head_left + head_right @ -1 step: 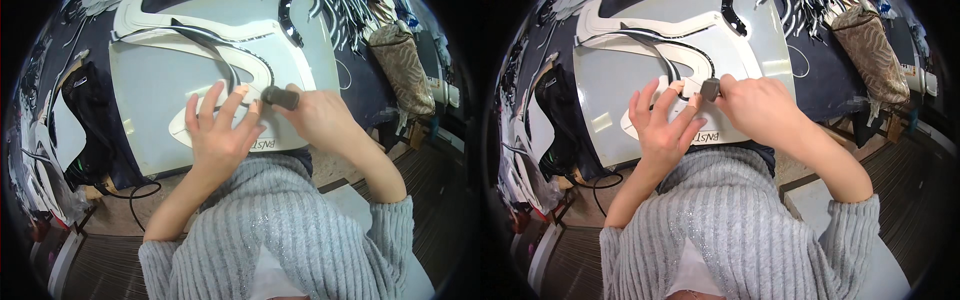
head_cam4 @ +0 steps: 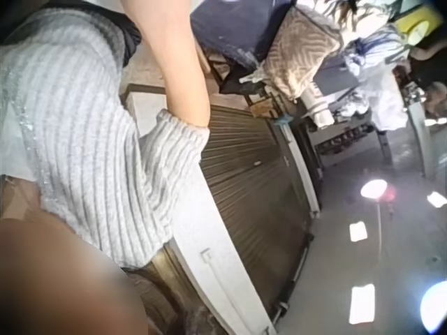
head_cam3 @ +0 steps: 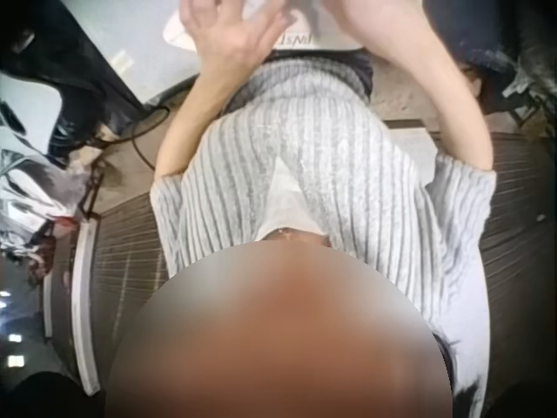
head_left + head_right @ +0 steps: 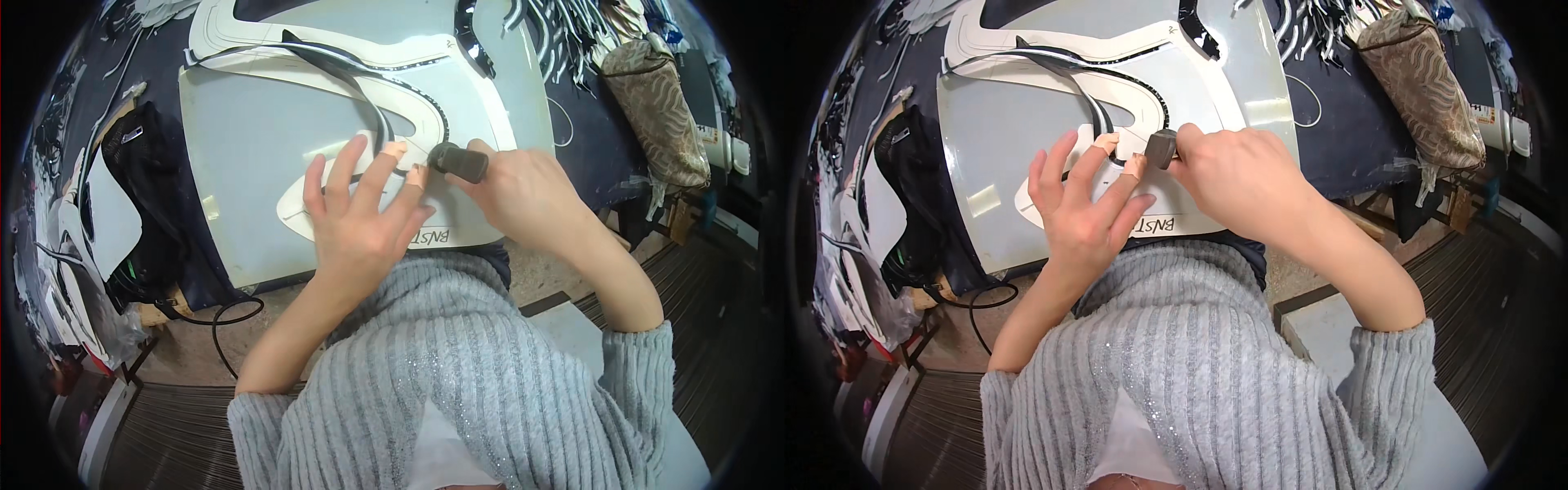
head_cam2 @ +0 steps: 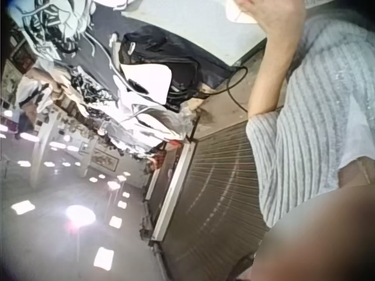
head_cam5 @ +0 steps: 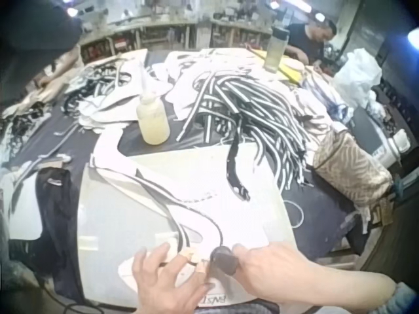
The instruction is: Attaching and hammering reinforcement strips onto shoe upper components.
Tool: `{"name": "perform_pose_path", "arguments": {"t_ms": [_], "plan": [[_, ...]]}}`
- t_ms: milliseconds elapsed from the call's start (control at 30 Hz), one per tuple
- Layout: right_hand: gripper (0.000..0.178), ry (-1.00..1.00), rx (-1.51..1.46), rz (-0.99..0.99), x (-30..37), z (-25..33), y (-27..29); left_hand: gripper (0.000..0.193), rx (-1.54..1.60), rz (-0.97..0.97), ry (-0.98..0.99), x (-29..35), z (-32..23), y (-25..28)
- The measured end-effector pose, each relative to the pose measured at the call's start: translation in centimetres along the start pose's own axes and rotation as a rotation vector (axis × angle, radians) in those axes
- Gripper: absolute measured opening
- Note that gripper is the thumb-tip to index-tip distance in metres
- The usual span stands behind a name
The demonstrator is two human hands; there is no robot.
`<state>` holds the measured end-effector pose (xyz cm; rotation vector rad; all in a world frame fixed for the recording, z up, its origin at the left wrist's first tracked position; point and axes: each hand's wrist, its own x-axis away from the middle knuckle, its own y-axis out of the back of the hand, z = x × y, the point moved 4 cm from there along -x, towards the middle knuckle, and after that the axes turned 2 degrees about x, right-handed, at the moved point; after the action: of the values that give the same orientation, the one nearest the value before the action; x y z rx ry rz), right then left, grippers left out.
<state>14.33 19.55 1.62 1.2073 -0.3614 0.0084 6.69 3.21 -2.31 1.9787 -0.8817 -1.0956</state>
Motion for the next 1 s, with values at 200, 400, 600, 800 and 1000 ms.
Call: {"name": "perform_pose_path", "arguments": {"t_ms": [200, 400, 600, 800, 1000], "plan": [[0.021, -0.05, -0.037, 0.051, 0.7, -0.7, -0.2, 0.054, 0.22, -0.168, 0.127, 0.0, 2.9, 1.9], [0.027, -0.032, -0.103, -0.002, 0.4, -0.4, 1.8, 0.083, 0.124, 0.138, 0.075, 0.1, 3.4, 2.2], [0.027, 0.033, -0.081, -0.094, -2.5, 0.8, 1.2, 0.084, 0.151, 0.143, 0.134, 0.5, 3.7, 1.8], [0.019, -0.004, -0.029, 0.008, 0.1, 0.8, -1.2, 0.087, 0.141, 0.09, 0.148, 0.7, 3.9, 1.8], [0.016, -0.07, -0.128, -0.035, 2.4, 0.1, -2.0, 0.087, 0.173, 0.08, 0.179, 0.6, 3.8, 1.7]]}}
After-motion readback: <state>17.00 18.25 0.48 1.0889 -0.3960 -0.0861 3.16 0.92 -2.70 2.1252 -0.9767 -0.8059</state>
